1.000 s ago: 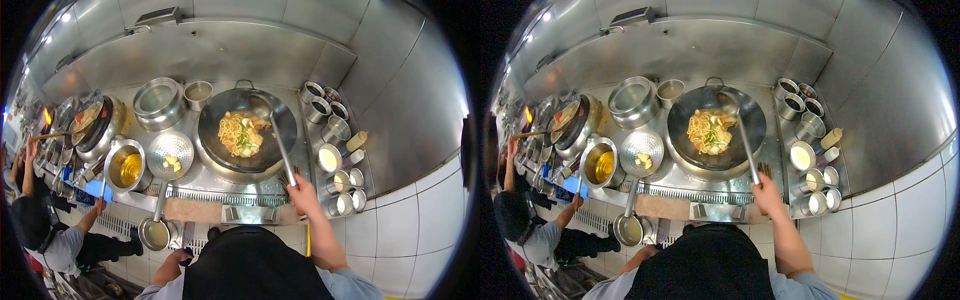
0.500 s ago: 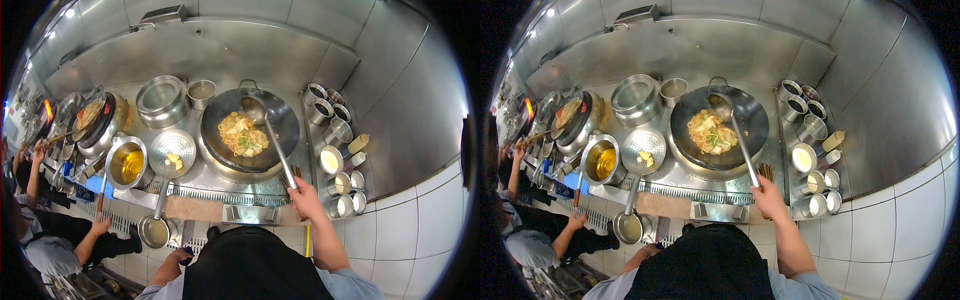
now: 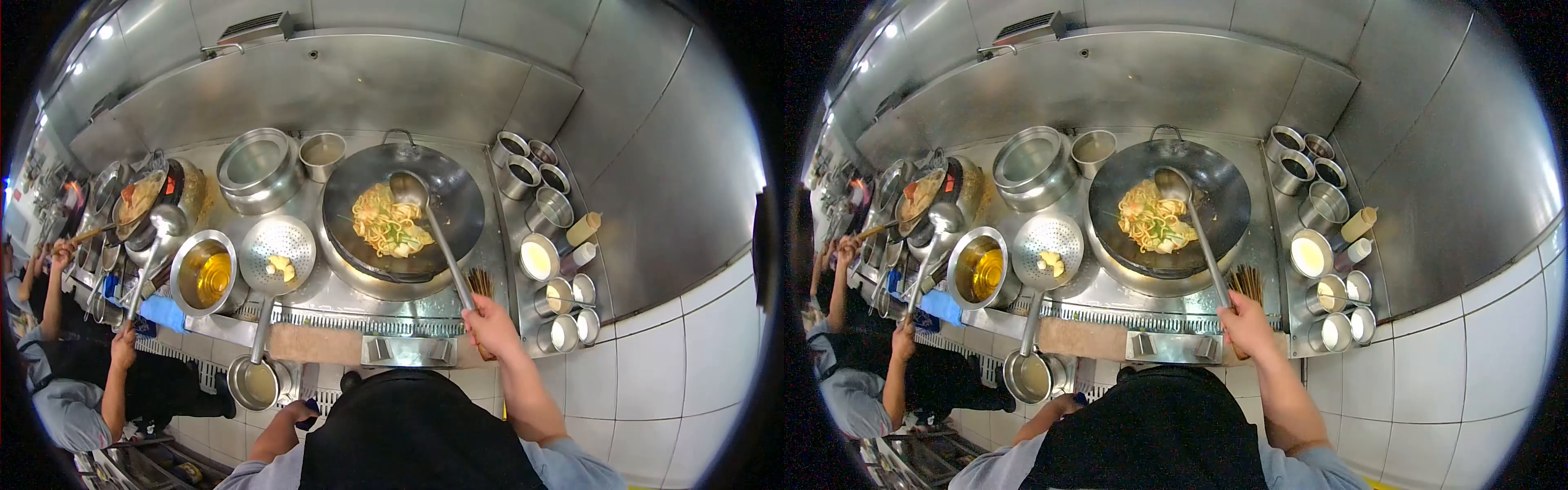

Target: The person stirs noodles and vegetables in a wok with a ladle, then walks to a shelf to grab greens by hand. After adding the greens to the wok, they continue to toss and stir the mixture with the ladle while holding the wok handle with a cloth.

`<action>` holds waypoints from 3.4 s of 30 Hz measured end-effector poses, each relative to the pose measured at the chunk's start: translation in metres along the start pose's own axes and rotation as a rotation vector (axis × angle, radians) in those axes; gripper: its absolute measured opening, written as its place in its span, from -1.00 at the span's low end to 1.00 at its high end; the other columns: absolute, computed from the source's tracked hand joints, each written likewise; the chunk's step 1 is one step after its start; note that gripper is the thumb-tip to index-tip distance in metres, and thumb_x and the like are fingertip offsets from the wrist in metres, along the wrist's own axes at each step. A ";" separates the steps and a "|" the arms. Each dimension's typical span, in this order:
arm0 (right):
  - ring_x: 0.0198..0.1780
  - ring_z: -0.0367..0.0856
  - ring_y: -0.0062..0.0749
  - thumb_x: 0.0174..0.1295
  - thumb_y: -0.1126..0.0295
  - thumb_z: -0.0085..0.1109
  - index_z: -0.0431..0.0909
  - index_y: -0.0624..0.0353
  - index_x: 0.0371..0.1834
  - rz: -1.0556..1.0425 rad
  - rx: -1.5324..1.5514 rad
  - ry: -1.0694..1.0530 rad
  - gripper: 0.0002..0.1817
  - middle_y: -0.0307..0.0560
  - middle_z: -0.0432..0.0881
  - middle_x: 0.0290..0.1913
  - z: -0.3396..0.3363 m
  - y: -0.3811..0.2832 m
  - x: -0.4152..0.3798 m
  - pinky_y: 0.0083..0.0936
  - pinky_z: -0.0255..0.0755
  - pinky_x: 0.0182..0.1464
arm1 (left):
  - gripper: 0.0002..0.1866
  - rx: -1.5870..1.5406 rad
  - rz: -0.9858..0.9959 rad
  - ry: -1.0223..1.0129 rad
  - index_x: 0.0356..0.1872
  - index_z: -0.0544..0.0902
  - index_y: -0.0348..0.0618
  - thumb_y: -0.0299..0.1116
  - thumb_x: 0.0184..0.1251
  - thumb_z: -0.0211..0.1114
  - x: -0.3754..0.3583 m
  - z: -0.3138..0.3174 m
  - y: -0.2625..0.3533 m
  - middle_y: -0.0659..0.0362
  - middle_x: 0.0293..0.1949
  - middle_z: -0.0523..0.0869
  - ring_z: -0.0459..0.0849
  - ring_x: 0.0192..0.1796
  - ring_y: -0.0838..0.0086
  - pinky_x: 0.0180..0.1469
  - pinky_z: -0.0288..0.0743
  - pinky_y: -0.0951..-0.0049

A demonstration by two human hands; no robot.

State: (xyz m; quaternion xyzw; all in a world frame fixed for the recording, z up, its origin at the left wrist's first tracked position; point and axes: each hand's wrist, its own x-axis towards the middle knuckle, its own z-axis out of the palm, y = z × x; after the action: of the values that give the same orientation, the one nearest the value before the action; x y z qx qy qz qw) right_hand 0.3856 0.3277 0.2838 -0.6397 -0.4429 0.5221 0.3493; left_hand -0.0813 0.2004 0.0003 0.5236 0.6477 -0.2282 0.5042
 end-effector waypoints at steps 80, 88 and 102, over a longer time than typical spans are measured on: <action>-0.25 0.62 0.08 0.23 0.21 0.06 0.46 0.02 0.11 -0.148 -1.044 0.061 -0.62 0.15 0.65 -0.32 -0.045 -0.042 -0.053 -0.07 0.48 -0.18 | -0.81 -1.784 0.372 -0.224 -0.20 0.39 -0.13 -0.40 0.15 0.09 -0.031 -0.168 0.391 0.09 -0.34 0.54 0.58 -0.37 0.23 -0.44 0.53 0.25; -0.28 0.62 0.03 0.20 0.25 0.11 0.47 0.05 0.16 -0.113 -1.112 0.029 -0.57 0.11 0.65 -0.33 -0.083 -0.074 -0.079 -0.15 0.49 -0.20 | -0.93 -1.931 0.390 -0.263 -0.31 0.45 0.00 -0.36 0.18 0.09 -0.153 -0.148 0.376 0.18 -0.43 0.51 0.48 -0.38 0.35 -0.42 0.41 0.33; -0.53 0.47 -0.17 0.12 0.41 0.22 0.48 -0.02 0.18 -0.201 -0.972 0.207 -0.52 0.04 0.54 -0.52 -0.095 -0.079 -0.106 -0.35 0.37 -0.37 | -0.81 -1.709 0.328 -0.078 -0.29 0.41 -0.13 -0.41 0.05 0.14 -0.112 -0.110 0.348 0.11 -0.44 0.51 0.52 -0.44 0.30 -0.59 0.37 0.36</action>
State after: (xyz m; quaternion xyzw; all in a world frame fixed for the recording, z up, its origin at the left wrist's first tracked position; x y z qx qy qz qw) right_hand 0.4555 0.2590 0.4139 -0.7309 -0.6573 0.1529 0.1018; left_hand 0.1829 0.3615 0.2239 0.0443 0.4957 0.3936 0.7729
